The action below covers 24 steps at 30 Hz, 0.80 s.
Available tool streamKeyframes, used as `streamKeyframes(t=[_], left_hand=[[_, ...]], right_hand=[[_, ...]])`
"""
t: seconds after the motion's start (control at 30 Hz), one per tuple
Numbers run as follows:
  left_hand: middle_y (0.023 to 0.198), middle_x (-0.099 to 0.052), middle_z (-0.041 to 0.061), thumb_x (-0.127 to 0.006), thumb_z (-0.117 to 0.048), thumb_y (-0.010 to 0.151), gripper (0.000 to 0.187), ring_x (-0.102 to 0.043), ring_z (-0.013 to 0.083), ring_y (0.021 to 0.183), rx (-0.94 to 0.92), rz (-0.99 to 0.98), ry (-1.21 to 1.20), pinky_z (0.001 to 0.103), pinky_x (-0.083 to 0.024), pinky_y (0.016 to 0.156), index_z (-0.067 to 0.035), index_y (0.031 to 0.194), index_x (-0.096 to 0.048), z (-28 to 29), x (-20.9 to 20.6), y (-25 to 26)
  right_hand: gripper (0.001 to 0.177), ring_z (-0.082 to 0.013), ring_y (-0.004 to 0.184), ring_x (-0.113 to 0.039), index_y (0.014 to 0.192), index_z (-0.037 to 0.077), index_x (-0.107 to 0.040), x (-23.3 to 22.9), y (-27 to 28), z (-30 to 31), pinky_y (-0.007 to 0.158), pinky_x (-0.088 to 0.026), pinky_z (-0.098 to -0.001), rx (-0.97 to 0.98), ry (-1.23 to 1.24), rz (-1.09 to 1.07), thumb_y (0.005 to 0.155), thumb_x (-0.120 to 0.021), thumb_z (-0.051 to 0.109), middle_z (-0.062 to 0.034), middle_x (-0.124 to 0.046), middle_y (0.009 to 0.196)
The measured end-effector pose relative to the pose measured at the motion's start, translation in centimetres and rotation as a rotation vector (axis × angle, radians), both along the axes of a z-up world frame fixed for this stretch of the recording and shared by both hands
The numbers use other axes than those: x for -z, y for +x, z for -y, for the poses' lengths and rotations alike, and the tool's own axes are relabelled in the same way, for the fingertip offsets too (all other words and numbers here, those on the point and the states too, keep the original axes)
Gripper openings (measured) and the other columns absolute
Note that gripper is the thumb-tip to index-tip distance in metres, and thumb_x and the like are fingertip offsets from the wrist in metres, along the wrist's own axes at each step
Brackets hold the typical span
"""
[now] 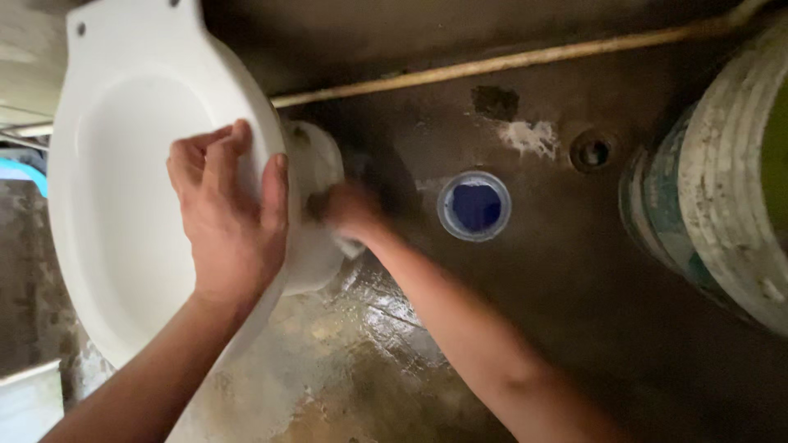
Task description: The person scrubs the exterior base and rim of a white toilet bowl using a brush and a blue cleaning liquid. They repeatedly dip the brush into a small container of blue liquid and scrub around the base and underside of the rim.
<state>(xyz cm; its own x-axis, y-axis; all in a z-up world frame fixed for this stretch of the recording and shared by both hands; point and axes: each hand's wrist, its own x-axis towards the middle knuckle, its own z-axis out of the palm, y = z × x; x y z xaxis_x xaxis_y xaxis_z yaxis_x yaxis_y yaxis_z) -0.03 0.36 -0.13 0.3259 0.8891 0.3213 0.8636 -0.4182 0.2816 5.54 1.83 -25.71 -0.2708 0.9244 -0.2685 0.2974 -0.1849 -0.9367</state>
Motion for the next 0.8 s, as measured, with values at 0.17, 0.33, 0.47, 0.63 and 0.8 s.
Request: streamKeyframes(t=[0.17,0.33,0.47,0.63,0.8], left_hand=[[0.131,-0.054,0.024,-0.074,-0.011,0.105,0.039,-0.056,0.0379,0.125,0.003,0.016,-0.018,0.045,-0.050,0.108,0.006,0.138,-0.061,0.2,0.0,-0.1],[0.129,-0.054,0.023,-0.075,-0.011,0.102,0.040,-0.055,0.0367,0.122,-0.023,0.006,-0.017,0.045,-0.050,0.106,0.005,0.137,-0.061,-0.1,-0.2,0.3],[0.131,-0.055,0.023,-0.074,-0.011,0.103,0.041,-0.054,0.0366,0.124,0.001,0.027,-0.004,0.044,-0.049,0.108,0.005,0.138,-0.060,0.1,-0.2,0.3],[0.128,-0.055,0.022,-0.075,-0.012,0.103,0.038,-0.054,0.0362,0.123,-0.003,0.031,-0.021,0.045,-0.049,0.107,0.005,0.135,-0.062,0.2,-0.1,0.4],[0.128,-0.055,0.022,-0.074,-0.011,0.103,0.039,-0.053,0.0365,0.123,0.002,0.019,-0.025,0.045,-0.048,0.107,0.007,0.134,-0.061,-0.2,0.0,0.1]], right_hand=[[0.031,-0.0345,0.096,-0.073,0.104,0.017,-0.079,-3.0,0.5,0.5,0.083,-0.058,-0.0484,-0.032,0.049,0.115,0.090,-0.058,0.034,-0.0150,-0.076,0.104],[0.028,-0.0408,0.101,-0.069,0.108,0.019,-0.078,-3.6,1.0,-4.0,0.085,-0.055,-0.0545,0.083,0.027,0.308,0.091,-0.058,0.028,-0.0169,-0.073,0.108],[0.024,-0.0384,0.093,-0.074,0.102,0.016,-0.077,-1.2,0.2,-10.5,0.080,-0.059,-0.0525,0.116,0.308,0.442,0.092,-0.062,0.032,-0.0164,-0.076,0.101],[0.029,-0.0399,0.093,-0.073,0.107,0.015,-0.075,-1.2,-0.8,-8.0,0.077,-0.059,-0.0527,0.259,0.266,0.300,0.092,-0.059,0.033,-0.0163,-0.076,0.103],[0.038,-0.0414,0.092,-0.071,0.104,0.013,-0.079,-0.9,0.4,0.2,0.078,-0.056,-0.0539,0.102,0.096,0.204,0.090,-0.057,0.042,-0.0195,-0.074,0.104]])
